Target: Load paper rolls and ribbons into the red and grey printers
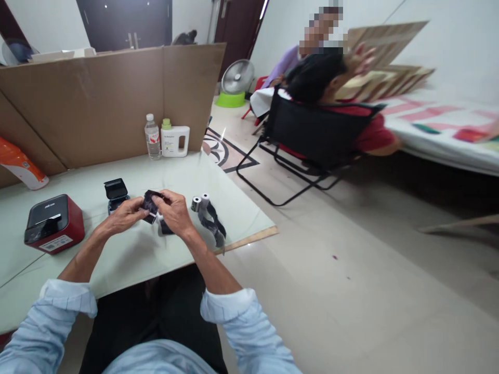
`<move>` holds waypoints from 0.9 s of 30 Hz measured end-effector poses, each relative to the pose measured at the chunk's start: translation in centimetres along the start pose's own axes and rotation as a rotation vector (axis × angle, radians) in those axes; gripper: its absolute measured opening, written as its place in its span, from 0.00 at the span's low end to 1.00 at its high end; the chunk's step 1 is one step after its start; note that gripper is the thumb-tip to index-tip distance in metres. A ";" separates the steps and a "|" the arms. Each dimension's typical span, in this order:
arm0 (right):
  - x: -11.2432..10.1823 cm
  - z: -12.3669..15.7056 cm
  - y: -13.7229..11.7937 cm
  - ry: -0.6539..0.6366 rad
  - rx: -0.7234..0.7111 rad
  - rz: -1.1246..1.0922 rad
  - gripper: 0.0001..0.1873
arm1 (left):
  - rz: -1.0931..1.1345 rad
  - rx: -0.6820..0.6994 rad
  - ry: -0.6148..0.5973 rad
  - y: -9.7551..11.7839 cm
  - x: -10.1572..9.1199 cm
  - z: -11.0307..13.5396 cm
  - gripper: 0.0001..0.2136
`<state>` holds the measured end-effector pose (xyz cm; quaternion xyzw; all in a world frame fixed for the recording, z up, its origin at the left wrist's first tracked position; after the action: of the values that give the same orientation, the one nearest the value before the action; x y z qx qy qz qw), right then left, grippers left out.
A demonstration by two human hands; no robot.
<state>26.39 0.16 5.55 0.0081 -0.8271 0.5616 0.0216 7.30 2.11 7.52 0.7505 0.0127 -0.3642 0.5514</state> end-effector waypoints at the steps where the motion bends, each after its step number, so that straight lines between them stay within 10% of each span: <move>1: -0.9 0.4 -0.2 0.047 0.009 0.016 0.13 | -0.019 -0.003 -0.020 0.2 0.3 -0.4 0.08; 9: -6.6 6.5 3.2 0.337 0.002 0.340 0.10 | -0.366 0.219 -0.072 0.4 5.2 -8.2 0.11; 15: -7.4 10.1 6.4 0.283 -0.092 0.676 0.11 | -0.560 0.239 -0.308 -1.0 9.5 -11.6 0.21; 27: -7.1 10.6 6.9 0.301 -0.124 0.689 0.15 | -0.452 -0.043 -0.231 -4.2 3.2 -5.1 0.27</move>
<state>32.89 -7.25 -5.12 -0.3542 -0.8013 0.4799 -0.0468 10.63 6.78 2.94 0.6702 0.1248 -0.5610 0.4696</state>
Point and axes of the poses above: each hand's wrist, its own z-axis away from the middle knuckle, its own x-axis out of the palm, y = z × x, the point moved 1 cm from there along -z, towards the middle knuckle, and after that the axes turned 4 degrees about -z, right-handed, at the moved point
